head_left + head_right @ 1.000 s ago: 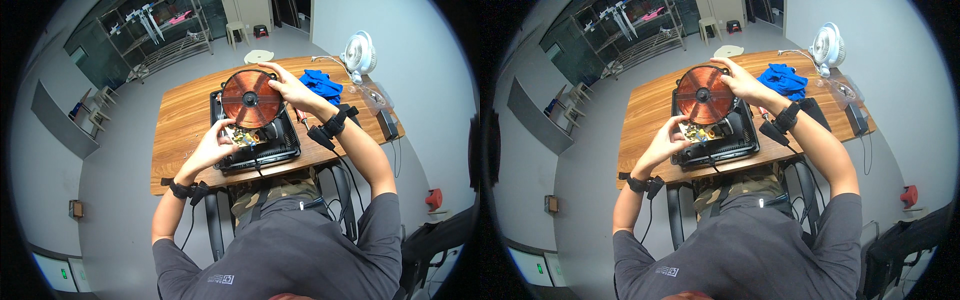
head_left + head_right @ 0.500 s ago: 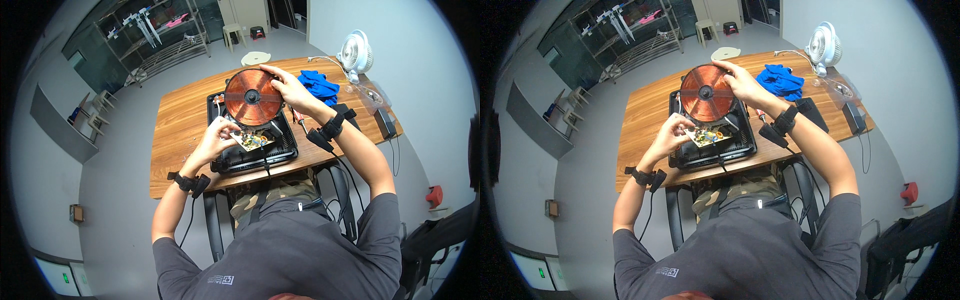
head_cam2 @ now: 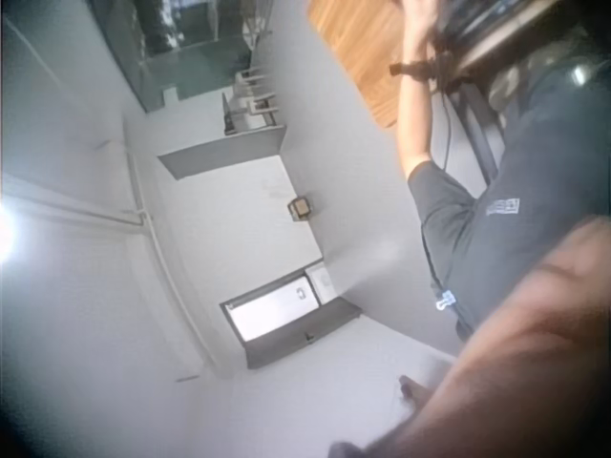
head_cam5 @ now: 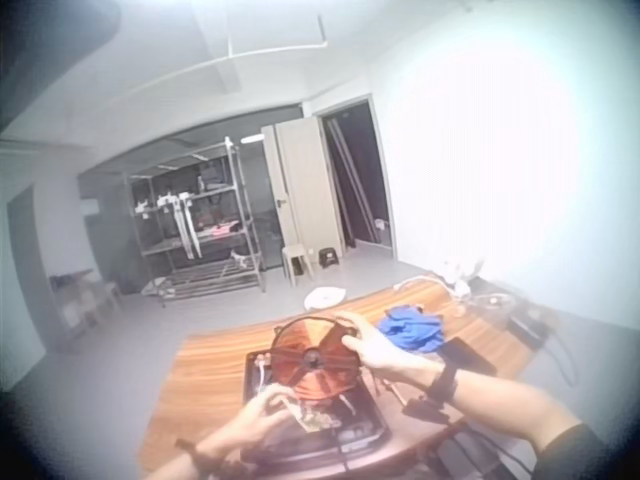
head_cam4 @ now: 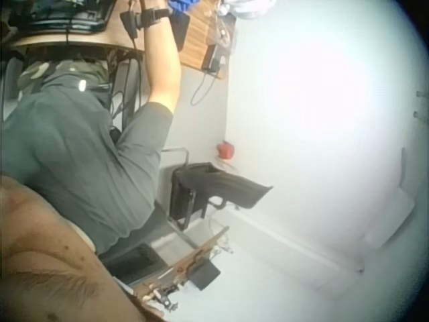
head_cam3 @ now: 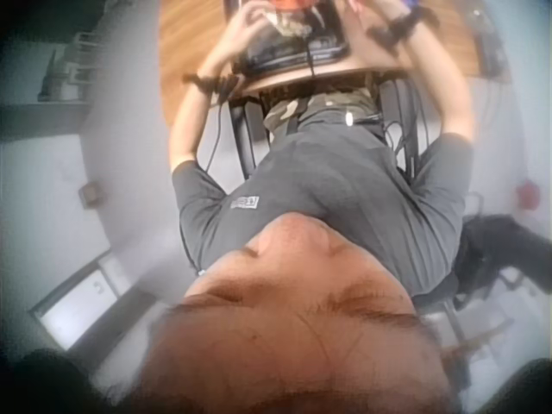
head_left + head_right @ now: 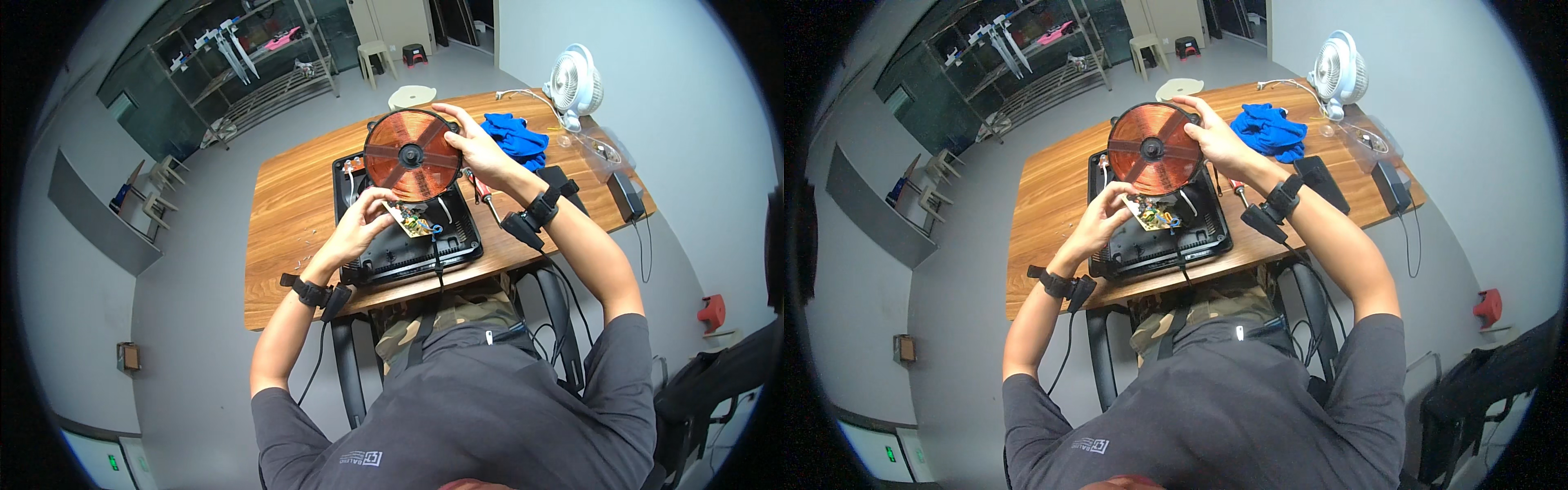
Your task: The person disassembles a small electronic device on a wooden table. They remove a red fan and a green circuit board, then use a screwdriver to detach a black fan and a long LED strip. Finally, they wipe the interior of the device with a blue cloth.
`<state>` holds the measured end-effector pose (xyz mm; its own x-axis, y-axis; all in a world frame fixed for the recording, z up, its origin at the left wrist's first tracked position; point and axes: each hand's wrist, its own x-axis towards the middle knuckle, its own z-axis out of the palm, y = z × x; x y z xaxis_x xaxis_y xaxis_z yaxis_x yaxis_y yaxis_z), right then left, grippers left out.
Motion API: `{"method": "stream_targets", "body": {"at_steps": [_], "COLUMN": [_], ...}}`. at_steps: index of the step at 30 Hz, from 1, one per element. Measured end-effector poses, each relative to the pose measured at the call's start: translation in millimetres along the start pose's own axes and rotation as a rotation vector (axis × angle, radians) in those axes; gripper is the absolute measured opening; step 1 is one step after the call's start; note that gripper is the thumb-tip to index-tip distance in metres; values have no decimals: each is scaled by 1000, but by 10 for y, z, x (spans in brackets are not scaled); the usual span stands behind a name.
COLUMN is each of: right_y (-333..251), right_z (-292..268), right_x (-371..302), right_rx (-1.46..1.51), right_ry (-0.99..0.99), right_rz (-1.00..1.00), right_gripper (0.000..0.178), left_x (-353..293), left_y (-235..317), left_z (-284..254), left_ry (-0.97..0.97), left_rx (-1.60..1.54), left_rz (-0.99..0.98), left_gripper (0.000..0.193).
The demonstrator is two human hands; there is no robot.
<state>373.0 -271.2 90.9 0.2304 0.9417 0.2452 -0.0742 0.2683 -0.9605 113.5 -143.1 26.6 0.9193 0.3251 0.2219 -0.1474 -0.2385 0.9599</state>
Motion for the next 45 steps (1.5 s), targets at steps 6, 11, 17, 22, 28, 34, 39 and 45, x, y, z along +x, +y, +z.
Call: {"method": "stream_targets", "body": {"at_steps": [6,11,17,22,28,34,39,45], "right_y": [94,162,101,39,153,224,103,16], "right_z": [-70,-165,-208,-113,-133,166,393,573], "right_x": [33,-9,-117,-123,-119,-136,-125,-145], "right_rx": [-74,45,183,39,-290,-898,-880,-920], "right_ry": [-36,-41,-52,-167,-253,-125,-251,-474], "right_rz": [-118,-106,-110,-88,-84,-349,-487,-595], "right_gripper": [49,49,52,60,70,62,55,75], "left_x": [112,221,352,273,149,19,12,6], "left_y": [-16,-75,266,421,665,859,745,641], "left_z": [70,160,431,352,204,68,-72,-236], "left_ry": [0,71,198,271,366,372,405,396], "left_rx": [167,254,125,228,339,259,226,144], "left_rz": [19,91,110,79,-73,-204,-267,-344], "left_gripper": [27,17,16,21,24,24,25,28]}}
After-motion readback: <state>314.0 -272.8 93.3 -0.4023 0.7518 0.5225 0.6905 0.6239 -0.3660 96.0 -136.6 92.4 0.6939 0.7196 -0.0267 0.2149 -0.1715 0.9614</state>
